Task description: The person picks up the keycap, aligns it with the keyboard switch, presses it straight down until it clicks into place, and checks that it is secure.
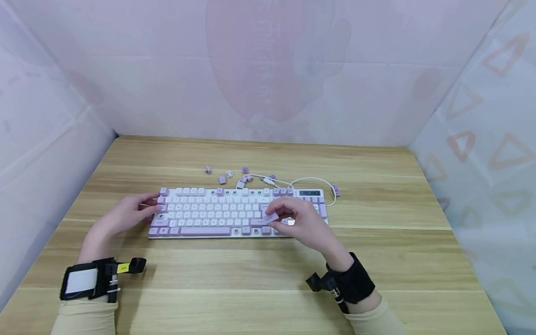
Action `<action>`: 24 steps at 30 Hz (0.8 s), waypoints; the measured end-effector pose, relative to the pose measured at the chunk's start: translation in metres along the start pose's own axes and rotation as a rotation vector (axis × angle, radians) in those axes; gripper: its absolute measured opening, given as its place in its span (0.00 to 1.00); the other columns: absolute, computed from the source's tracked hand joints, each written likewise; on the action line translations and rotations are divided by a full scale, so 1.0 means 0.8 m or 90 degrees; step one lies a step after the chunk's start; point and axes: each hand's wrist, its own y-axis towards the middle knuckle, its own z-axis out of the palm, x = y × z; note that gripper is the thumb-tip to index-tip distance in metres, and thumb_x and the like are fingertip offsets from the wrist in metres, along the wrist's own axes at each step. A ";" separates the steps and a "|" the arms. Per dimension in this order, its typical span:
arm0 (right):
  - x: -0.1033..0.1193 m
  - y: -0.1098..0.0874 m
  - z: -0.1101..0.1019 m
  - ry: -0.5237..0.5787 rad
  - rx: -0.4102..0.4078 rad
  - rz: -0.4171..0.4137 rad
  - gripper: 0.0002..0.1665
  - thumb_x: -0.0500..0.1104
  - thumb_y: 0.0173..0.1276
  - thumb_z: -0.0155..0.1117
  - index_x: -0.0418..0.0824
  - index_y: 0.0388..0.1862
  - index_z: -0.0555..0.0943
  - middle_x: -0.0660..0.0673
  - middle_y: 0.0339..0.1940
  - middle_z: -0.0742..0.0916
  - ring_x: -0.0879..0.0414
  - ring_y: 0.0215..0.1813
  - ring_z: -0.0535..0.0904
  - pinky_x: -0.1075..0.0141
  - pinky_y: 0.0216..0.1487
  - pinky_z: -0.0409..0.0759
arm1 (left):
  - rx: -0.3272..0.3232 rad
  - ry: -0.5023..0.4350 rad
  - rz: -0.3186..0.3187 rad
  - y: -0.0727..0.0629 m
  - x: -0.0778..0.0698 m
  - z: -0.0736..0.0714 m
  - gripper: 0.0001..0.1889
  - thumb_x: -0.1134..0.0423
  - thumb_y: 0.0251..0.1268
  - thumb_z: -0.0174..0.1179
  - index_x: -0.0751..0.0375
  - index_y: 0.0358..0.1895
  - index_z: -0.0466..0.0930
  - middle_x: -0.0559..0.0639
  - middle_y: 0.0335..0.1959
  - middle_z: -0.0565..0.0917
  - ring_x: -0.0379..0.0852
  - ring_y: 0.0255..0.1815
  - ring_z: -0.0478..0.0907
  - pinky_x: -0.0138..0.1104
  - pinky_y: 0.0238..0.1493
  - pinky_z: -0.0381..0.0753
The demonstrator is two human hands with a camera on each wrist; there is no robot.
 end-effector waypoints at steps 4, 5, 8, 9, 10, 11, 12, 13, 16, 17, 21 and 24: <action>0.001 0.000 0.001 0.000 -0.007 0.016 0.13 0.30 0.62 0.70 0.37 0.46 0.83 0.41 0.45 0.86 0.62 0.45 0.82 0.71 0.49 0.83 | -0.002 0.005 0.001 -0.001 0.000 0.000 0.32 0.52 0.76 0.54 0.65 0.75 0.61 0.70 0.61 0.77 0.65 0.61 0.74 0.59 0.62 0.73; 0.001 0.001 0.002 0.000 -0.010 0.020 0.13 0.31 0.62 0.70 0.37 0.46 0.83 0.41 0.45 0.86 0.62 0.45 0.82 0.71 0.48 0.83 | -0.002 0.007 0.002 -0.001 0.000 0.000 0.32 0.52 0.76 0.54 0.65 0.75 0.61 0.70 0.61 0.77 0.65 0.61 0.74 0.59 0.62 0.73; 0.000 0.001 0.003 -0.003 -0.017 0.027 0.11 0.32 0.64 0.70 0.38 0.45 0.82 0.42 0.43 0.86 0.62 0.43 0.82 0.71 0.47 0.84 | -0.001 0.008 0.001 -0.001 0.000 -0.001 0.32 0.52 0.76 0.54 0.65 0.76 0.60 0.70 0.61 0.77 0.66 0.62 0.73 0.59 0.62 0.73; -0.001 0.001 0.004 -0.003 -0.020 0.027 0.11 0.33 0.65 0.69 0.38 0.45 0.82 0.42 0.43 0.86 0.62 0.43 0.82 0.70 0.47 0.84 | -0.001 0.008 0.001 -0.001 0.000 -0.001 0.33 0.52 0.76 0.54 0.65 0.76 0.61 0.70 0.62 0.77 0.66 0.62 0.73 0.60 0.62 0.73; -0.002 0.001 0.005 -0.004 -0.022 0.028 0.10 0.33 0.65 0.69 0.38 0.45 0.82 0.42 0.42 0.86 0.61 0.43 0.82 0.70 0.47 0.84 | -0.001 0.009 0.002 -0.002 0.000 -0.002 0.33 0.51 0.76 0.54 0.65 0.76 0.61 0.70 0.62 0.76 0.66 0.62 0.73 0.60 0.62 0.72; -0.003 0.001 0.006 -0.010 -0.025 0.028 0.09 0.33 0.66 0.68 0.39 0.45 0.83 0.43 0.42 0.86 0.62 0.43 0.82 0.70 0.47 0.84 | -0.002 0.008 0.001 -0.002 0.000 -0.002 0.33 0.51 0.76 0.54 0.65 0.76 0.61 0.70 0.62 0.76 0.66 0.62 0.73 0.60 0.62 0.72; -0.005 0.001 0.007 -0.015 -0.025 0.027 0.09 0.34 0.66 0.68 0.39 0.45 0.83 0.43 0.42 0.87 0.61 0.43 0.82 0.70 0.47 0.84 | -0.002 0.006 0.001 -0.002 0.000 -0.002 0.33 0.51 0.76 0.54 0.65 0.76 0.60 0.70 0.62 0.76 0.66 0.62 0.73 0.60 0.62 0.72; -0.006 0.002 0.008 -0.017 -0.024 0.030 0.08 0.34 0.66 0.68 0.40 0.44 0.84 0.44 0.42 0.87 0.61 0.44 0.82 0.69 0.47 0.84 | -0.003 0.005 0.000 -0.002 0.000 -0.002 0.32 0.51 0.76 0.53 0.64 0.76 0.60 0.70 0.62 0.76 0.66 0.62 0.73 0.60 0.62 0.72; -0.008 0.004 0.013 -0.035 -0.021 0.030 0.07 0.36 0.66 0.69 0.42 0.42 0.85 0.45 0.43 0.89 0.61 0.44 0.82 0.68 0.47 0.84 | -0.005 -0.001 -0.003 -0.003 0.000 -0.001 0.31 0.51 0.78 0.51 0.63 0.76 0.60 0.69 0.61 0.77 0.63 0.59 0.75 0.58 0.61 0.73; -0.009 0.005 0.016 -0.041 -0.019 0.032 0.06 0.36 0.66 0.70 0.43 0.41 0.86 0.45 0.44 0.89 0.60 0.44 0.82 0.67 0.47 0.84 | -0.007 -0.005 -0.005 -0.003 0.000 0.000 0.30 0.51 0.79 0.50 0.63 0.76 0.60 0.69 0.61 0.77 0.61 0.58 0.76 0.57 0.60 0.74; -0.009 0.012 0.026 -0.053 -0.016 0.040 0.06 0.36 0.64 0.71 0.44 0.40 0.87 0.46 0.44 0.90 0.60 0.43 0.83 0.66 0.47 0.84 | -0.013 -0.013 -0.013 -0.004 0.000 0.000 0.28 0.53 0.80 0.46 0.63 0.76 0.61 0.68 0.60 0.78 0.59 0.55 0.76 0.54 0.58 0.76; -0.009 0.022 0.037 -0.055 -0.003 0.028 0.09 0.33 0.63 0.71 0.43 0.41 0.87 0.47 0.45 0.90 0.60 0.44 0.84 0.66 0.49 0.85 | -0.014 -0.014 -0.017 -0.006 0.000 -0.001 0.27 0.54 0.81 0.45 0.63 0.76 0.61 0.68 0.61 0.77 0.59 0.55 0.75 0.55 0.59 0.75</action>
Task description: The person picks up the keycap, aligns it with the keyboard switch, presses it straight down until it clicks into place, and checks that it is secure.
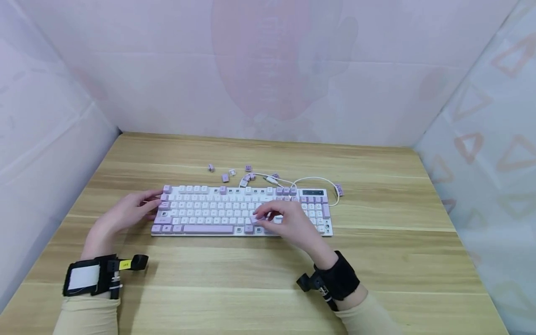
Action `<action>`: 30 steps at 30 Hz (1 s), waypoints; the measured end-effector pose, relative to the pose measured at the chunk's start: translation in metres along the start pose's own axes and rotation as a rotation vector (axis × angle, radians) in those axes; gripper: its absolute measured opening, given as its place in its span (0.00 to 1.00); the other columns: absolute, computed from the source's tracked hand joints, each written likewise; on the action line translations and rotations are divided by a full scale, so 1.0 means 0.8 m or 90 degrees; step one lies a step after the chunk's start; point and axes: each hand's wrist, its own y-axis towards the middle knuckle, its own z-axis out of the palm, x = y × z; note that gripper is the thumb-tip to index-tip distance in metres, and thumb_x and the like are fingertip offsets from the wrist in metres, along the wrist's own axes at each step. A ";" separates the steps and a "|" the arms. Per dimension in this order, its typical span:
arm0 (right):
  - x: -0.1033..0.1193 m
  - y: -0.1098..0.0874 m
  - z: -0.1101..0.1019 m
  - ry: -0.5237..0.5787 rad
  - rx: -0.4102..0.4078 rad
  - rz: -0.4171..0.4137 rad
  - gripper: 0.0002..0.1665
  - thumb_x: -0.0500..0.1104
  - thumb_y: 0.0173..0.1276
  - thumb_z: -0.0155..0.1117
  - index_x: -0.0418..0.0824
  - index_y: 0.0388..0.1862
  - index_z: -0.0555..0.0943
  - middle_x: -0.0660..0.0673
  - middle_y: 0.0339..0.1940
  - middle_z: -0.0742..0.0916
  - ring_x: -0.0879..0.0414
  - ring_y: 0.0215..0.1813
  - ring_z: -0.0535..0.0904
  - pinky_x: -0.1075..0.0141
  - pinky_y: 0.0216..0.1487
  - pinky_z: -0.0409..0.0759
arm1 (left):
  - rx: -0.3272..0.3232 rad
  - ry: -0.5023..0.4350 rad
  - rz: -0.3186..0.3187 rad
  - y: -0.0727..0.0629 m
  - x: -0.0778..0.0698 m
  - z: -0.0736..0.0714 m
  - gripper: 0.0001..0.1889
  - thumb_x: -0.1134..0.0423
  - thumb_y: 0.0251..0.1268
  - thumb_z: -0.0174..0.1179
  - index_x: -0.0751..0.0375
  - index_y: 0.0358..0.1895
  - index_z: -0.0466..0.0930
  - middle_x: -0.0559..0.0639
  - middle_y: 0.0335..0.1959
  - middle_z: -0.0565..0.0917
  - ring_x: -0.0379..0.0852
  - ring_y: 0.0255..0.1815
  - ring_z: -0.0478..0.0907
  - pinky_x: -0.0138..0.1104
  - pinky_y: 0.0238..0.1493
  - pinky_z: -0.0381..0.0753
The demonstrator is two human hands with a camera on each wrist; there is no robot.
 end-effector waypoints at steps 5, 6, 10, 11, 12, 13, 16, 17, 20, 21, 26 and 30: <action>0.012 0.030 0.029 -0.031 0.041 -0.044 0.10 0.33 0.64 0.69 0.41 0.44 0.88 0.47 0.47 0.91 0.58 0.48 0.86 0.67 0.52 0.84 | 0.003 0.001 -0.001 -0.002 0.000 0.000 0.27 0.54 0.82 0.44 0.62 0.76 0.61 0.69 0.63 0.76 0.60 0.57 0.74 0.58 0.60 0.73; 0.016 0.037 0.035 -0.043 0.049 -0.050 0.09 0.34 0.65 0.69 0.41 0.44 0.88 0.47 0.47 0.91 0.58 0.48 0.86 0.68 0.52 0.84 | 0.003 0.002 -0.001 -0.002 0.000 0.000 0.27 0.54 0.82 0.44 0.62 0.76 0.61 0.69 0.63 0.76 0.61 0.57 0.74 0.58 0.60 0.73; 0.039 0.068 0.061 -0.103 0.082 -0.087 0.08 0.37 0.67 0.69 0.40 0.44 0.88 0.47 0.45 0.91 0.58 0.47 0.87 0.70 0.50 0.84 | 0.002 0.002 0.003 -0.002 0.000 0.001 0.27 0.54 0.82 0.44 0.62 0.76 0.62 0.69 0.63 0.76 0.60 0.57 0.74 0.57 0.59 0.73; 0.044 0.075 0.068 -0.119 0.089 -0.098 0.08 0.37 0.67 0.69 0.39 0.44 0.88 0.47 0.45 0.91 0.58 0.46 0.87 0.70 0.50 0.84 | 0.003 0.000 0.004 -0.002 -0.001 0.001 0.27 0.54 0.82 0.44 0.62 0.76 0.62 0.69 0.63 0.76 0.60 0.57 0.75 0.57 0.59 0.73; 0.050 0.082 0.075 -0.137 0.097 -0.109 0.08 0.37 0.67 0.69 0.39 0.44 0.88 0.47 0.45 0.91 0.58 0.46 0.88 0.70 0.50 0.84 | 0.003 -0.002 0.004 -0.001 -0.001 0.001 0.27 0.54 0.82 0.44 0.63 0.76 0.62 0.69 0.62 0.76 0.60 0.57 0.75 0.57 0.60 0.74; 0.054 0.089 0.081 -0.156 0.106 -0.119 0.08 0.37 0.67 0.69 0.40 0.44 0.88 0.47 0.45 0.91 0.58 0.47 0.88 0.71 0.51 0.83 | 0.004 -0.005 0.004 -0.001 -0.001 0.001 0.27 0.54 0.82 0.44 0.63 0.76 0.62 0.69 0.62 0.76 0.60 0.57 0.75 0.57 0.60 0.74; 0.062 0.109 0.103 -0.198 0.135 -0.126 0.08 0.37 0.67 0.68 0.41 0.44 0.88 0.48 0.45 0.91 0.58 0.48 0.87 0.72 0.54 0.82 | 0.006 -0.009 0.001 -0.001 -0.003 0.001 0.27 0.54 0.82 0.44 0.63 0.76 0.61 0.69 0.63 0.76 0.60 0.57 0.74 0.58 0.61 0.73; 0.063 0.115 0.110 -0.211 0.143 -0.124 0.08 0.37 0.67 0.68 0.41 0.44 0.88 0.48 0.45 0.91 0.59 0.49 0.87 0.73 0.54 0.81 | 0.007 -0.009 -0.001 -0.002 -0.003 0.001 0.27 0.54 0.82 0.44 0.63 0.76 0.61 0.69 0.63 0.75 0.60 0.58 0.74 0.58 0.61 0.72; 0.063 0.130 0.130 -0.234 0.163 -0.110 0.09 0.37 0.68 0.67 0.42 0.46 0.88 0.49 0.44 0.91 0.60 0.49 0.87 0.75 0.54 0.80 | 0.009 -0.009 -0.005 -0.002 -0.004 0.000 0.27 0.53 0.82 0.44 0.62 0.76 0.61 0.70 0.64 0.75 0.61 0.59 0.73 0.59 0.62 0.71; 0.062 0.134 0.137 -0.240 0.165 -0.109 0.09 0.37 0.68 0.67 0.42 0.46 0.88 0.49 0.44 0.91 0.60 0.49 0.86 0.76 0.55 0.79 | 0.009 -0.009 -0.005 -0.002 -0.005 0.000 0.27 0.53 0.82 0.44 0.62 0.76 0.61 0.70 0.65 0.75 0.61 0.59 0.73 0.59 0.62 0.71; 0.061 0.149 0.167 -0.264 0.163 -0.110 0.08 0.38 0.69 0.67 0.43 0.44 0.88 0.51 0.42 0.91 0.62 0.46 0.85 0.79 0.50 0.78 | 0.009 -0.009 0.001 -0.004 -0.006 0.001 0.28 0.52 0.82 0.42 0.63 0.76 0.61 0.70 0.66 0.74 0.61 0.60 0.74 0.59 0.62 0.71; 0.063 0.159 0.183 -0.303 0.155 -0.112 0.06 0.40 0.70 0.66 0.44 0.42 0.88 0.52 0.40 0.90 0.63 0.45 0.84 0.79 0.50 0.77 | 0.010 -0.007 0.005 -0.003 -0.008 0.003 0.28 0.52 0.82 0.42 0.63 0.76 0.61 0.70 0.66 0.74 0.61 0.59 0.74 0.59 0.62 0.71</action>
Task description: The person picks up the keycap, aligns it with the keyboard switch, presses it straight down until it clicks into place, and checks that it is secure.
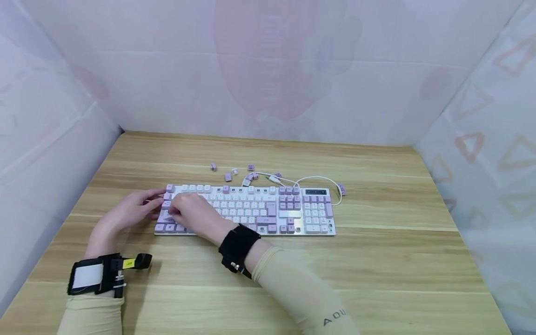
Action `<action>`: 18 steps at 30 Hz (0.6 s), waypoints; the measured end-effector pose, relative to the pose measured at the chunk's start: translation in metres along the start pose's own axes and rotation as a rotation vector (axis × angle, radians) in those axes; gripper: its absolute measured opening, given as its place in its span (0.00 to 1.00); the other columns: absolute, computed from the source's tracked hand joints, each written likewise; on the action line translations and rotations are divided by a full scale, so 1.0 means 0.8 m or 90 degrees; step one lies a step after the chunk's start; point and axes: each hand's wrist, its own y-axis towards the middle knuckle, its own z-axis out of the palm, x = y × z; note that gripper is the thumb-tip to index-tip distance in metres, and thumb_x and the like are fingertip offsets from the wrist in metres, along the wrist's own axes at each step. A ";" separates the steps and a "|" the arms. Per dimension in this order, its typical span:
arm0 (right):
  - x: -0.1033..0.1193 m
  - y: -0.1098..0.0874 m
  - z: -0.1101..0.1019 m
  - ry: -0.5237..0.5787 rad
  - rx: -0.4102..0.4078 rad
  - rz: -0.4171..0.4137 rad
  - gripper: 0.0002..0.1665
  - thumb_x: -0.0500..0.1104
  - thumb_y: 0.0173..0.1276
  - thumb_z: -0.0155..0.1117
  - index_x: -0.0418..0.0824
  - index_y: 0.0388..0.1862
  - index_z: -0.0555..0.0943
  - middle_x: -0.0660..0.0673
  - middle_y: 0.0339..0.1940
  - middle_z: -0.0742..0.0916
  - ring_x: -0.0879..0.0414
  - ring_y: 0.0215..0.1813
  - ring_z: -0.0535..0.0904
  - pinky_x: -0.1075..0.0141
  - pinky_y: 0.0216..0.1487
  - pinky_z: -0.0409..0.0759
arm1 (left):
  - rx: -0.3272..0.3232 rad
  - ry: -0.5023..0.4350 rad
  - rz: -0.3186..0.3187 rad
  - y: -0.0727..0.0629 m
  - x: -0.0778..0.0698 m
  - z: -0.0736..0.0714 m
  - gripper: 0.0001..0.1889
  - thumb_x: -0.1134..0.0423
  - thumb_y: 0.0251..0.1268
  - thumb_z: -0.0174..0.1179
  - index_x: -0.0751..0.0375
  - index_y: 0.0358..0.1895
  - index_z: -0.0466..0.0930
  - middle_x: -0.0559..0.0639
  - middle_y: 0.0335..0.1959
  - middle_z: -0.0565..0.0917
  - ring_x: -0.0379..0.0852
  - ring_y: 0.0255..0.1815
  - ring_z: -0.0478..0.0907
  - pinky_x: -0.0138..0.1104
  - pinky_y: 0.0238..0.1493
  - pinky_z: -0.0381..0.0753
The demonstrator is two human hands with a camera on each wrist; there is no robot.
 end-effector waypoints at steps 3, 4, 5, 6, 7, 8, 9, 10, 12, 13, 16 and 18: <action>0.004 0.010 0.006 -0.028 -0.008 0.010 0.06 0.41 0.69 0.67 0.45 0.42 0.87 0.53 0.41 0.90 0.63 0.46 0.84 0.78 0.52 0.78 | 0.000 -0.003 0.000 0.000 0.001 0.000 0.28 0.52 0.82 0.42 0.63 0.76 0.61 0.70 0.66 0.74 0.60 0.59 0.74 0.59 0.63 0.71; 0.005 0.012 0.007 -0.037 -0.010 0.015 0.06 0.42 0.69 0.67 0.45 0.42 0.88 0.53 0.41 0.90 0.63 0.47 0.84 0.78 0.53 0.77 | 0.000 -0.003 0.001 0.001 0.001 0.000 0.27 0.52 0.82 0.42 0.63 0.76 0.61 0.70 0.66 0.74 0.60 0.59 0.74 0.59 0.63 0.71; 0.005 0.014 0.009 -0.042 -0.013 0.021 0.06 0.43 0.69 0.67 0.46 0.43 0.88 0.53 0.42 0.91 0.62 0.48 0.84 0.77 0.54 0.77 | 0.000 -0.004 0.002 0.001 0.001 0.000 0.27 0.52 0.82 0.42 0.63 0.76 0.61 0.70 0.65 0.75 0.61 0.60 0.75 0.59 0.63 0.72; 0.006 0.017 0.010 -0.047 -0.014 0.026 0.07 0.43 0.69 0.68 0.46 0.43 0.88 0.54 0.42 0.91 0.62 0.48 0.84 0.77 0.55 0.77 | 0.000 -0.004 0.002 0.001 0.001 0.000 0.27 0.53 0.82 0.42 0.63 0.76 0.61 0.70 0.65 0.75 0.61 0.60 0.75 0.59 0.62 0.72; 0.006 0.018 0.012 -0.052 -0.016 0.030 0.07 0.44 0.69 0.68 0.46 0.44 0.88 0.54 0.42 0.91 0.62 0.49 0.84 0.76 0.56 0.77 | 0.000 -0.004 0.003 0.001 0.001 0.001 0.27 0.53 0.82 0.42 0.63 0.76 0.61 0.70 0.64 0.75 0.61 0.60 0.75 0.59 0.62 0.72; 0.005 0.020 0.014 -0.059 -0.016 0.033 0.08 0.44 0.69 0.68 0.47 0.44 0.88 0.55 0.42 0.91 0.62 0.49 0.83 0.75 0.57 0.76 | 0.000 -0.004 0.004 0.001 0.001 0.001 0.27 0.53 0.82 0.43 0.63 0.76 0.61 0.70 0.64 0.76 0.61 0.60 0.75 0.58 0.62 0.73; 0.005 0.021 0.015 -0.061 -0.017 0.036 0.08 0.45 0.69 0.68 0.47 0.44 0.89 0.55 0.41 0.91 0.62 0.50 0.83 0.74 0.58 0.76 | 0.000 -0.004 0.005 0.001 0.001 0.001 0.27 0.53 0.82 0.43 0.63 0.76 0.61 0.70 0.64 0.76 0.62 0.60 0.75 0.58 0.62 0.73; 0.004 0.022 0.017 -0.064 -0.018 0.039 0.08 0.45 0.69 0.68 0.48 0.43 0.89 0.55 0.41 0.91 0.62 0.49 0.83 0.74 0.59 0.75 | 0.002 -0.006 0.005 0.001 0.001 0.001 0.27 0.53 0.82 0.43 0.63 0.76 0.61 0.70 0.64 0.75 0.62 0.61 0.75 0.59 0.62 0.73; 0.003 0.023 0.020 -0.071 -0.021 0.037 0.07 0.45 0.69 0.68 0.48 0.43 0.89 0.55 0.40 0.91 0.62 0.48 0.82 0.74 0.59 0.74 | 0.004 -0.008 0.003 0.001 0.001 0.001 0.27 0.53 0.82 0.43 0.62 0.76 0.61 0.70 0.65 0.75 0.63 0.62 0.74 0.59 0.63 0.72; 0.002 0.023 0.021 -0.081 -0.023 0.032 0.07 0.45 0.69 0.68 0.48 0.42 0.89 0.56 0.40 0.91 0.62 0.48 0.82 0.73 0.59 0.74 | 0.005 -0.010 0.002 0.001 0.001 0.001 0.27 0.53 0.82 0.43 0.62 0.76 0.61 0.70 0.66 0.74 0.63 0.63 0.74 0.60 0.64 0.71; 0.002 0.022 0.023 -0.123 -0.031 0.003 0.05 0.45 0.69 0.68 0.49 0.39 0.90 0.56 0.40 0.91 0.61 0.47 0.81 0.73 0.56 0.75 | 0.005 -0.013 0.000 0.001 0.001 0.001 0.27 0.53 0.82 0.43 0.62 0.76 0.60 0.70 0.67 0.74 0.63 0.63 0.73 0.60 0.64 0.70; 0.002 0.022 0.025 -0.160 -0.038 -0.023 0.05 0.45 0.69 0.67 0.50 0.37 0.90 0.57 0.40 0.91 0.60 0.47 0.80 0.72 0.52 0.76 | 0.004 -0.012 -0.001 0.001 0.001 0.000 0.27 0.53 0.82 0.43 0.62 0.76 0.60 0.70 0.67 0.74 0.63 0.63 0.73 0.60 0.64 0.70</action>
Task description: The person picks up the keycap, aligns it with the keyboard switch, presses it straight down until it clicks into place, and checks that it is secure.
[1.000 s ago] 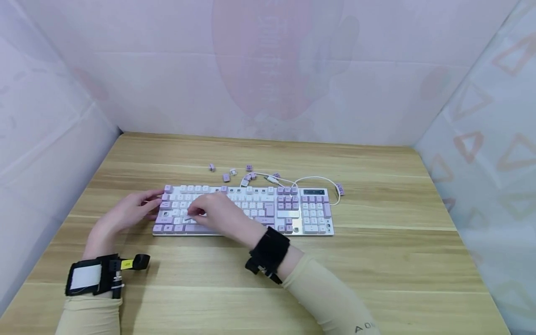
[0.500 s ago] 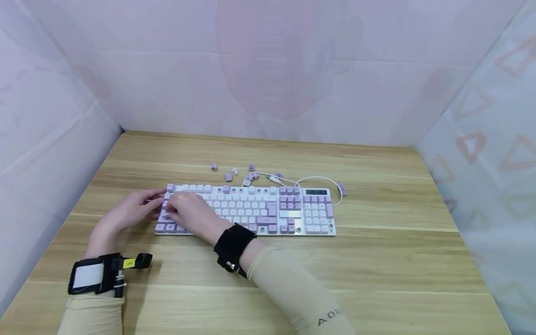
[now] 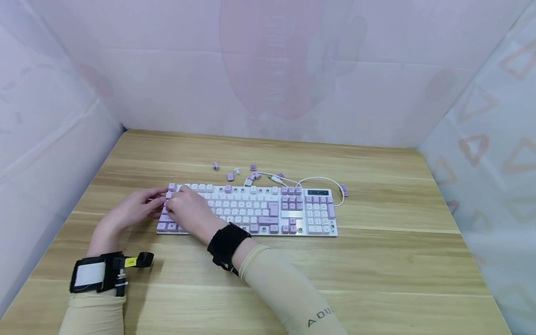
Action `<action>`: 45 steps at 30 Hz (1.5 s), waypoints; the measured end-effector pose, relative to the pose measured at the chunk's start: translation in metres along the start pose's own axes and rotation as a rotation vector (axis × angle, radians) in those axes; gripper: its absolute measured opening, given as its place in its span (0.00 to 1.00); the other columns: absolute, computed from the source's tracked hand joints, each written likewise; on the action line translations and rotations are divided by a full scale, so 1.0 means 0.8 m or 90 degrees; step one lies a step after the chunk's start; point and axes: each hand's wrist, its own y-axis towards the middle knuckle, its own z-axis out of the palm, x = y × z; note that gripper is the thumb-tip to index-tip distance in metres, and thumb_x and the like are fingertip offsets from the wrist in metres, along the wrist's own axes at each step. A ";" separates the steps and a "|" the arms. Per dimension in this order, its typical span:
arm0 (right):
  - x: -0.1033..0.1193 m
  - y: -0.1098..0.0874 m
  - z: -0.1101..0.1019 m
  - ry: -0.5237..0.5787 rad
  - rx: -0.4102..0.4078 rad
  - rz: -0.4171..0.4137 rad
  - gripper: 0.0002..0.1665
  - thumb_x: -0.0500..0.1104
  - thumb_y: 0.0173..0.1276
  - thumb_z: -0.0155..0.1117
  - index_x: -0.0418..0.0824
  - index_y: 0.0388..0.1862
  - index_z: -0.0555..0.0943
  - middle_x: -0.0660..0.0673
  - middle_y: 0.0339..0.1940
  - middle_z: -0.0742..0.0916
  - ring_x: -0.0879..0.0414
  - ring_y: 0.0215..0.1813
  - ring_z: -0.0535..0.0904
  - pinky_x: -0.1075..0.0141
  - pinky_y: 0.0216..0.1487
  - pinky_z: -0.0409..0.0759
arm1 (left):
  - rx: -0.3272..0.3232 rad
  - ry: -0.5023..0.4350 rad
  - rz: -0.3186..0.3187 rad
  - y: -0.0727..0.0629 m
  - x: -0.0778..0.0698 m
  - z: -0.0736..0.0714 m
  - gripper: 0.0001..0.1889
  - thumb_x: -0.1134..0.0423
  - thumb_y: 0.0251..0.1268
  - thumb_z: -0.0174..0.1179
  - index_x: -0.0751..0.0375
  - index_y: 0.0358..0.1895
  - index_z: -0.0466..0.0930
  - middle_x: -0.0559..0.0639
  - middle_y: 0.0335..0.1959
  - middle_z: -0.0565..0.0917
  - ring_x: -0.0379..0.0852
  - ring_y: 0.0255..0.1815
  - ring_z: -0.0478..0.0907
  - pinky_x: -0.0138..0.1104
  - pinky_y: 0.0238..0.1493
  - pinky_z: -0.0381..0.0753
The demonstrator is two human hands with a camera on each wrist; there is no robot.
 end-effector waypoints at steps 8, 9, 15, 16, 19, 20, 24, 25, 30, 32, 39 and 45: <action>0.000 0.001 0.010 -0.123 -0.054 -0.059 0.09 0.47 0.71 0.64 0.52 0.37 0.91 0.58 0.41 0.91 0.61 0.48 0.80 0.73 0.52 0.77 | 0.000 -0.002 -0.003 0.000 0.000 -0.001 0.28 0.52 0.81 0.44 0.63 0.76 0.61 0.70 0.64 0.75 0.62 0.61 0.75 0.59 0.62 0.72; 0.001 0.001 0.010 -0.136 -0.058 -0.063 0.09 0.47 0.71 0.64 0.52 0.38 0.91 0.57 0.43 0.91 0.61 0.49 0.80 0.73 0.53 0.77 | 0.000 -0.002 0.000 0.000 0.000 -0.001 0.28 0.51 0.81 0.44 0.63 0.76 0.61 0.70 0.64 0.76 0.62 0.61 0.75 0.58 0.62 0.73; 0.001 0.000 0.009 -0.158 -0.049 -0.074 0.11 0.43 0.73 0.61 0.51 0.43 0.91 0.55 0.49 0.90 0.60 0.52 0.80 0.73 0.55 0.77 | 0.010 0.001 0.033 0.000 0.003 -0.004 0.33 0.46 0.78 0.50 0.63 0.76 0.61 0.69 0.62 0.77 0.62 0.60 0.76 0.57 0.61 0.74; 0.000 -0.001 0.009 -0.163 -0.045 -0.076 0.12 0.43 0.74 0.60 0.51 0.44 0.90 0.54 0.49 0.90 0.60 0.52 0.80 0.73 0.56 0.77 | 0.014 -0.001 0.037 0.000 0.003 -0.004 0.33 0.47 0.77 0.50 0.63 0.76 0.61 0.69 0.62 0.77 0.63 0.60 0.76 0.57 0.61 0.74; 0.000 -0.001 0.009 -0.181 -0.040 -0.079 0.13 0.43 0.76 0.57 0.51 0.45 0.90 0.54 0.48 0.89 0.59 0.51 0.79 0.72 0.55 0.78 | 0.026 -0.012 0.045 0.000 0.006 -0.005 0.34 0.46 0.76 0.52 0.63 0.76 0.60 0.68 0.63 0.77 0.62 0.61 0.75 0.56 0.61 0.75; 0.000 -0.001 0.009 -0.189 -0.041 -0.081 0.15 0.44 0.78 0.55 0.51 0.45 0.90 0.54 0.47 0.89 0.59 0.51 0.79 0.72 0.54 0.78 | 0.030 -0.018 0.047 0.000 0.006 -0.005 0.35 0.46 0.76 0.52 0.63 0.76 0.60 0.68 0.63 0.77 0.62 0.61 0.75 0.55 0.61 0.75; 0.000 -0.001 0.010 -0.205 -0.048 -0.080 0.19 0.47 0.81 0.49 0.52 0.43 0.90 0.54 0.43 0.89 0.59 0.46 0.79 0.72 0.49 0.78 | 0.041 -0.028 0.051 -0.002 0.008 -0.006 0.38 0.42 0.74 0.54 0.62 0.77 0.58 0.68 0.64 0.76 0.62 0.63 0.74 0.56 0.63 0.75; 0.000 -0.001 0.010 -0.208 -0.048 -0.081 0.19 0.48 0.81 0.50 0.52 0.43 0.90 0.54 0.42 0.89 0.59 0.46 0.79 0.72 0.48 0.79 | 0.043 -0.028 0.053 -0.002 0.008 -0.007 0.38 0.42 0.74 0.54 0.62 0.77 0.58 0.68 0.65 0.76 0.62 0.63 0.74 0.56 0.63 0.75; -0.001 -0.001 0.009 -0.208 -0.032 -0.082 0.15 0.50 0.78 0.54 0.54 0.46 0.89 0.55 0.44 0.89 0.60 0.45 0.80 0.73 0.48 0.78 | 0.051 -0.027 0.073 -0.003 0.011 -0.008 0.37 0.44 0.74 0.54 0.62 0.78 0.57 0.68 0.66 0.74 0.64 0.65 0.74 0.58 0.64 0.74; -0.002 -0.001 0.009 -0.196 -0.021 -0.079 0.15 0.50 0.78 0.55 0.54 0.45 0.89 0.55 0.44 0.89 0.60 0.45 0.80 0.73 0.48 0.78 | 0.053 -0.027 0.076 -0.004 0.012 -0.008 0.37 0.45 0.75 0.54 0.62 0.78 0.57 0.68 0.67 0.74 0.64 0.66 0.73 0.58 0.64 0.74; -0.005 -0.005 0.009 -0.172 0.021 -0.075 0.12 0.42 0.73 0.61 0.54 0.47 0.90 0.55 0.46 0.87 0.60 0.45 0.77 0.73 0.49 0.77 | 0.062 -0.037 0.061 -0.004 0.013 -0.008 0.35 0.49 0.77 0.52 0.60 0.79 0.55 0.68 0.68 0.72 0.65 0.67 0.71 0.59 0.66 0.71; -0.007 -0.005 0.009 -0.165 0.019 -0.090 0.13 0.42 0.74 0.60 0.54 0.47 0.90 0.55 0.46 0.87 0.60 0.46 0.77 0.73 0.49 0.77 | 0.065 -0.039 0.061 -0.005 0.012 -0.008 0.33 0.50 0.78 0.51 0.60 0.79 0.55 0.68 0.68 0.72 0.65 0.67 0.71 0.60 0.66 0.70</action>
